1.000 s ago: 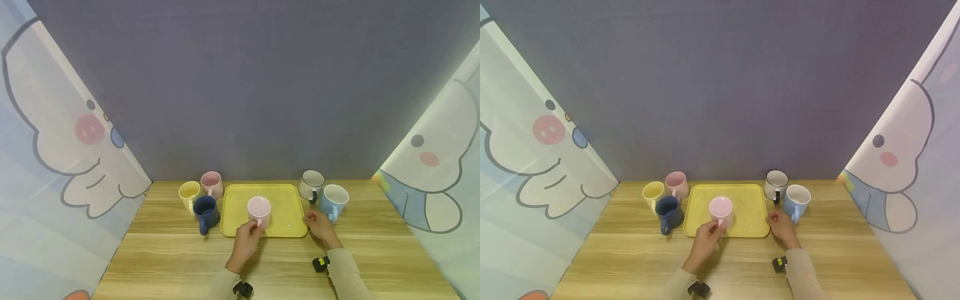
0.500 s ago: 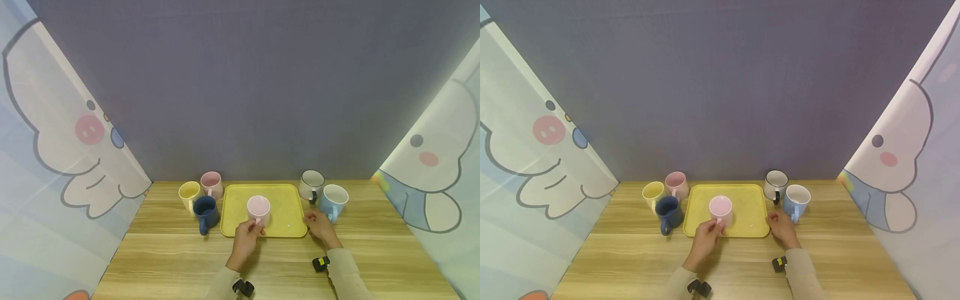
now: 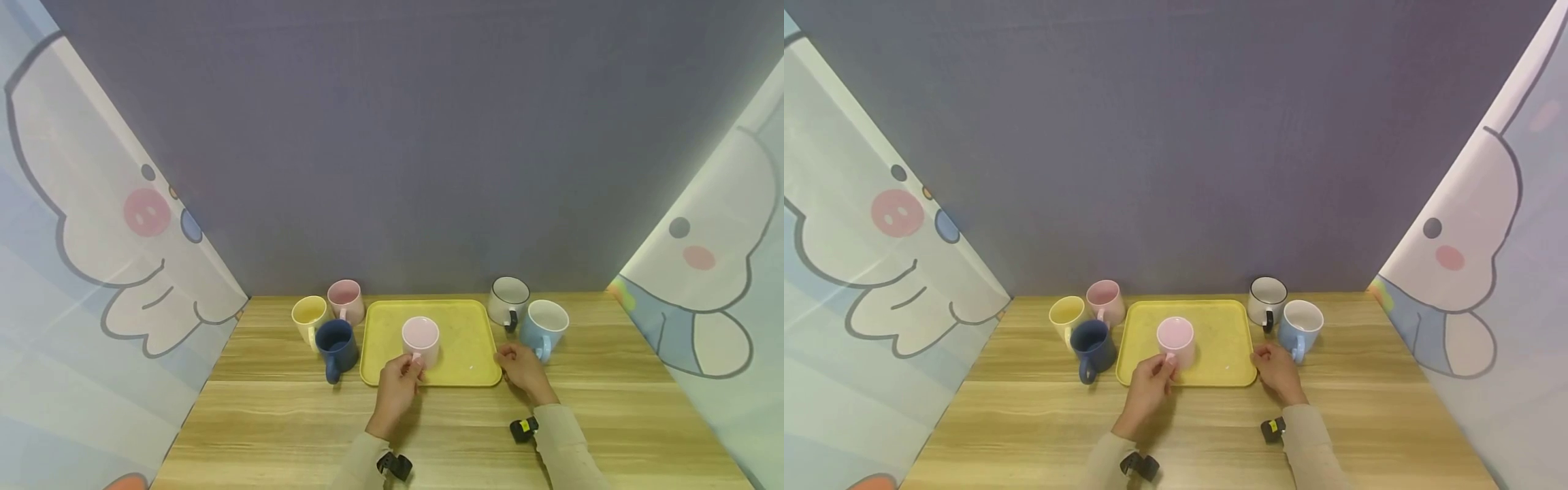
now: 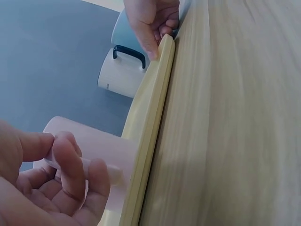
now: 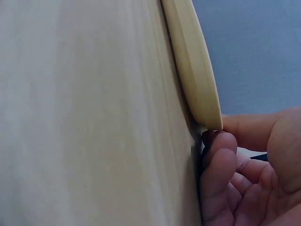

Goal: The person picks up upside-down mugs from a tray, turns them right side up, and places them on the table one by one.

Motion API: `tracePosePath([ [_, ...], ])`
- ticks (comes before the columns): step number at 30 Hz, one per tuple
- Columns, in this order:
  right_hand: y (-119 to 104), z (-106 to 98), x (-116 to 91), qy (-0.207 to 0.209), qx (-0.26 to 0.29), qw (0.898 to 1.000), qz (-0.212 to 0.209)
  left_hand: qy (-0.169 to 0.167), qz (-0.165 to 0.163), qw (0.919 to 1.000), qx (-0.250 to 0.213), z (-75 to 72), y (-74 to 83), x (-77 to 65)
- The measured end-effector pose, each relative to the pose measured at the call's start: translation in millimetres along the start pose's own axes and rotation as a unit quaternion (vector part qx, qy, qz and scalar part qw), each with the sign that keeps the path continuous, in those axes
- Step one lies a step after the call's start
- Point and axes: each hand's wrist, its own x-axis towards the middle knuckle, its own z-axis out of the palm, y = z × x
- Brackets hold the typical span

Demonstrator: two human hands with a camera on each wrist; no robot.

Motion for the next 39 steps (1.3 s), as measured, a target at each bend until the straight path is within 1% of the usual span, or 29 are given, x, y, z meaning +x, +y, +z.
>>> tracePosePath([
  [8, 0.3, 0.5, 0.4, -0.002, 0.002, 1.000, -0.001, 0.016, 0.000, 0.9999, 0.006, -6.3, 0.7, 2.3],
  [13, 1.0, 0.9, 0.6, 0.004, -0.007, 1.000, -0.006, 0.027, 0.011, 0.9991, 0.032, -11.7, 4.3, 4.0],
  [18, 0.9, 0.7, 0.6, 0.009, -0.014, 1.000, -0.009, 0.029, 0.017, 0.9980, 0.053, -15.7, 6.8, 5.6],
  [28, 1.5, 1.0, 1.3, 0.003, 0.002, 1.000, -0.002, 0.044, 0.024, 0.9975, 0.049, -21.1, 16.3, 10.4],
  [33, 2.3, 1.3, 1.8, 0.002, 0.006, 1.000, 0.001, 0.045, 0.030, 0.9975, 0.046, -24.6, 23.8, 12.9],
  [39, 2.0, 1.1, 1.8, 0.000, 0.017, 1.000, 0.003, 0.050, 0.045, 0.9967, 0.046, -29.5, 33.4, 15.8],
])
